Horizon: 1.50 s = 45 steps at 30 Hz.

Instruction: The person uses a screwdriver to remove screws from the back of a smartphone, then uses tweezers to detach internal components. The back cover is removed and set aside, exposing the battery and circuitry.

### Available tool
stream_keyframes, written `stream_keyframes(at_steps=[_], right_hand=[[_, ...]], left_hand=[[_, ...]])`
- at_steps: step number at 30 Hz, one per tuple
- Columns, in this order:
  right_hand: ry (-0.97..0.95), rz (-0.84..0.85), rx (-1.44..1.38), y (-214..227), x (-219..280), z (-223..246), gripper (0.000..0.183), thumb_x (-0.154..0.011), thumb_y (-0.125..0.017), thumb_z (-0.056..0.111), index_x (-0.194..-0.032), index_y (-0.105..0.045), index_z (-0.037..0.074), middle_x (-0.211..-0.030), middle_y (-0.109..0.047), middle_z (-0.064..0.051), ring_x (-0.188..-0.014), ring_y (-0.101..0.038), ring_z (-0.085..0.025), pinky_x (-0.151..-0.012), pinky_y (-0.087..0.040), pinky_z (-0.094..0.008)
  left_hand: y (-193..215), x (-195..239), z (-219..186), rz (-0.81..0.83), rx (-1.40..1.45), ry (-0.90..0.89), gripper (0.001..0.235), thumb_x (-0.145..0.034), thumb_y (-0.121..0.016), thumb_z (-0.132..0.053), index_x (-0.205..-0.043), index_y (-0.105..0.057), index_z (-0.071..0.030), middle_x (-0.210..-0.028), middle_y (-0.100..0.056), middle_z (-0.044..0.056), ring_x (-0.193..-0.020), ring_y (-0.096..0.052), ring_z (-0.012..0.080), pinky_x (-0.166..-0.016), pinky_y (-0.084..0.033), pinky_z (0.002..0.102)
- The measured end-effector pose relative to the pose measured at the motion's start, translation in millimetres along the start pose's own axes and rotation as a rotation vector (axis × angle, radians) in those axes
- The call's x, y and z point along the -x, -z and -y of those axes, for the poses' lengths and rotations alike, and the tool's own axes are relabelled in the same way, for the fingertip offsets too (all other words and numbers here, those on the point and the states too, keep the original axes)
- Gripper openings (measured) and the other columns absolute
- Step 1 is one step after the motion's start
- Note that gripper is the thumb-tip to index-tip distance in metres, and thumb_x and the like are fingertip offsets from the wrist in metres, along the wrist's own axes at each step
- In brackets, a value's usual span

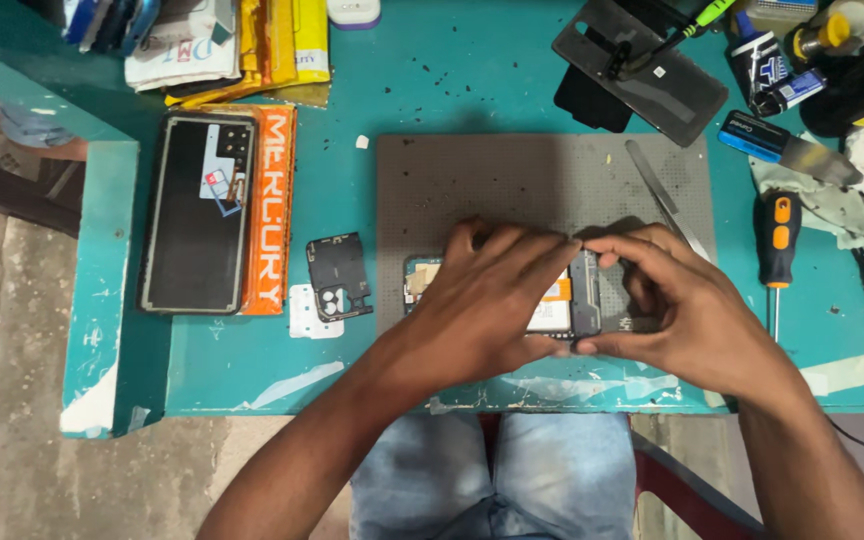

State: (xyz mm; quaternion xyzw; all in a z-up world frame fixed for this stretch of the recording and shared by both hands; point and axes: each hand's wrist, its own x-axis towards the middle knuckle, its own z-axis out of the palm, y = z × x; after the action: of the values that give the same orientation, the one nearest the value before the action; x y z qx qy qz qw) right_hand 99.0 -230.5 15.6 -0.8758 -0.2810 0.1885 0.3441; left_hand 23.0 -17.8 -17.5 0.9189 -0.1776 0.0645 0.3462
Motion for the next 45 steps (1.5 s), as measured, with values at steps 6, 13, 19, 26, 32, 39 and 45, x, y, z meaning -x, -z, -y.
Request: stream_keyframes(at_steps=[6,13,19,26,32,39,45], right_hand=[[-0.021,-0.011,0.004,-2,1,-4,0.085,-0.046,-0.097,0.012,-0.125,-0.068,0.014,-0.101,-0.059,0.0,-0.069,-0.05,-0.014,-0.057,-0.046,-0.029],[-0.107,0.017,-0.019,1,2,-9,0.085,-0.047,-0.097,0.009,-0.126,-0.069,0.016,-0.093,-0.057,0.001,-0.067,-0.05,-0.012,-0.055,-0.046,-0.028],[-0.058,0.055,-0.068,3,4,-18,0.083,-0.052,-0.095,0.006,-0.13,-0.069,0.017,-0.087,-0.053,0.003,-0.068,-0.051,-0.008,-0.051,-0.045,-0.024],[-0.03,0.052,-0.078,2,7,-23,0.087,-0.052,-0.094,0.008,-0.134,-0.067,0.02,-0.091,-0.056,0.005,-0.068,-0.05,-0.008,-0.051,-0.046,-0.024],[0.063,0.069,0.008,3,8,-25,0.088,-0.055,-0.095,0.017,-0.138,-0.066,0.02,-0.089,-0.056,0.002,-0.07,-0.049,-0.011,-0.055,-0.046,-0.024],[0.051,-0.396,0.327,31,32,-9,0.062,-0.085,-0.088,0.022,-0.142,-0.066,0.011,-0.117,-0.065,-0.006,-0.087,-0.061,-0.013,-0.071,-0.055,-0.029],[-0.297,-0.386,0.861,52,33,-39,0.056,-0.086,-0.089,0.035,-0.127,-0.073,0.001,-0.099,-0.072,-0.021,-0.065,-0.07,-0.028,-0.061,-0.057,-0.038]], left_hand=[[13,5,5,0.067,-0.024,0.011,0.084,-0.067,-0.089,-0.042,-0.135,-0.06,-0.003,-0.134,-0.059,0.012,-0.13,-0.051,0.0293,-0.112,-0.029,0.058],[15,0,1,0.073,-0.059,0.018,0.081,-0.064,-0.09,-0.04,-0.131,-0.064,-0.004,-0.13,-0.06,0.011,-0.127,-0.051,0.0286,-0.111,-0.026,0.061],[13,0,2,0.092,-0.043,0.029,0.08,-0.064,-0.091,-0.038,-0.13,-0.064,-0.003,-0.132,-0.06,0.011,-0.127,-0.051,0.0279,-0.111,-0.026,0.06],[11,-3,2,0.104,-0.046,0.035,0.08,-0.064,-0.091,-0.038,-0.131,-0.064,-0.003,-0.131,-0.06,0.011,-0.125,-0.052,0.0284,-0.112,-0.026,0.061],[12,-4,0,0.154,-0.06,0.052,0.081,-0.066,-0.09,-0.038,-0.132,-0.062,-0.001,-0.132,-0.059,0.013,-0.124,-0.052,0.0287,-0.11,-0.025,0.063],[4,-1,-1,0.054,-0.169,-0.012,0.084,-0.071,-0.083,-0.048,-0.136,-0.059,-0.001,-0.131,-0.057,0.015,-0.121,-0.052,0.0303,-0.107,-0.029,0.064],[-13,-5,-7,-0.013,-0.321,-0.085,0.086,-0.081,-0.073,-0.063,-0.135,-0.06,0.004,-0.131,-0.058,0.017,-0.115,-0.054,0.0295,-0.105,-0.035,0.06]])
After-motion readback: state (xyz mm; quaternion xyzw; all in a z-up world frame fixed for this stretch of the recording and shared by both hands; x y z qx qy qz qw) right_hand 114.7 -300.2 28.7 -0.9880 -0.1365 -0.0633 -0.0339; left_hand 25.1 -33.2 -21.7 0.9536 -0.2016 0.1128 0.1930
